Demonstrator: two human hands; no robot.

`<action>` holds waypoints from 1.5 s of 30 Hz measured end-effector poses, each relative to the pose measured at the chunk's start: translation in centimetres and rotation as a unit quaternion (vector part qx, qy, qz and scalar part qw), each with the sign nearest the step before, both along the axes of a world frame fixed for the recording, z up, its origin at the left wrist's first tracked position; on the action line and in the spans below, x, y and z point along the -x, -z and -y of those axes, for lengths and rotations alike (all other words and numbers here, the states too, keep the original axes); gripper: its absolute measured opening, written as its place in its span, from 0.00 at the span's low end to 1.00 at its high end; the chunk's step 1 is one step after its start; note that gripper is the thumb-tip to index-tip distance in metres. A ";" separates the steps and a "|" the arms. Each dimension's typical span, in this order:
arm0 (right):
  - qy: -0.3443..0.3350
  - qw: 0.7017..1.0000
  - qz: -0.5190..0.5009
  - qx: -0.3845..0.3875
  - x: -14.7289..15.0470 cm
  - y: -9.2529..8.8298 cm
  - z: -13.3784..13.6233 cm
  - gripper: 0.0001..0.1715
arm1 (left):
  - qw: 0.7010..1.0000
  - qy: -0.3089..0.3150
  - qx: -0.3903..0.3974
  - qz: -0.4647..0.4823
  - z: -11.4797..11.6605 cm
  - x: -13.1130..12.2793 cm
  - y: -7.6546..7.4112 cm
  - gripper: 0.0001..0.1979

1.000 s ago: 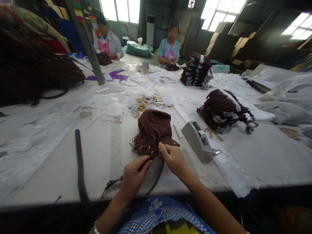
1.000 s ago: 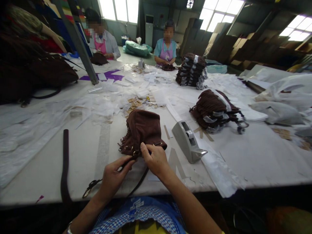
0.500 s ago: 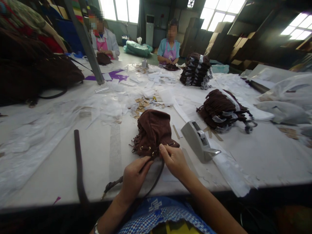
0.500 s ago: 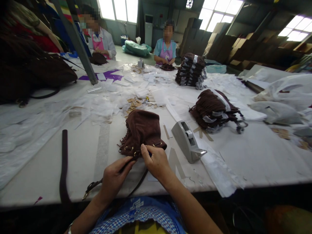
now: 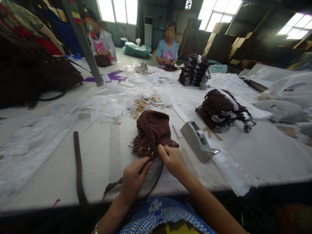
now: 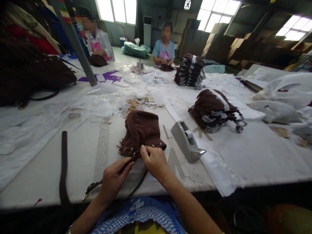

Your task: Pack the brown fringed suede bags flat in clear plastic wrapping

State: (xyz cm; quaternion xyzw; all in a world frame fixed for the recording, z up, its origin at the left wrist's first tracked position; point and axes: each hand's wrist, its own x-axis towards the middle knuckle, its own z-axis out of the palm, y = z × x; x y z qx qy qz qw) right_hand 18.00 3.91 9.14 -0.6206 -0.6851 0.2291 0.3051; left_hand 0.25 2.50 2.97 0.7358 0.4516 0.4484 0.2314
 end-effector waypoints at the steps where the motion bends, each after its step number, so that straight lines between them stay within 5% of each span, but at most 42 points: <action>1: -0.001 1.000 -0.001 -0.001 -0.1 0.0 0.0 0.29 | 1.000 -0.002 0.001 0.003 0.0 0.0 0.0 0.08; 25: 0.016 1.000 0.003 -0.005 -0.1 0.3 -0.3 0.28 | 1.000 0.008 -0.001 0.004 -0.1 0.1 -0.1 0.08; 31: 0.006 1.000 0.002 -0.010 -0.2 0.1 -0.1 0.29 | 0.994 -0.007 0.089 0.060 0.0 0.0 -0.6 0.09; 39: -0.021 0.999 -0.018 -0.020 -0.2 -0.2 0.1 0.28 | 0.938 0.045 0.284 0.196 -0.2 0.3 -2.1 0.12; 45: -0.080 0.994 0.003 -0.072 -0.6 -0.2 0.0 0.14 | 0.832 0.052 0.400 0.380 -0.2 0.5 -2.6 0.13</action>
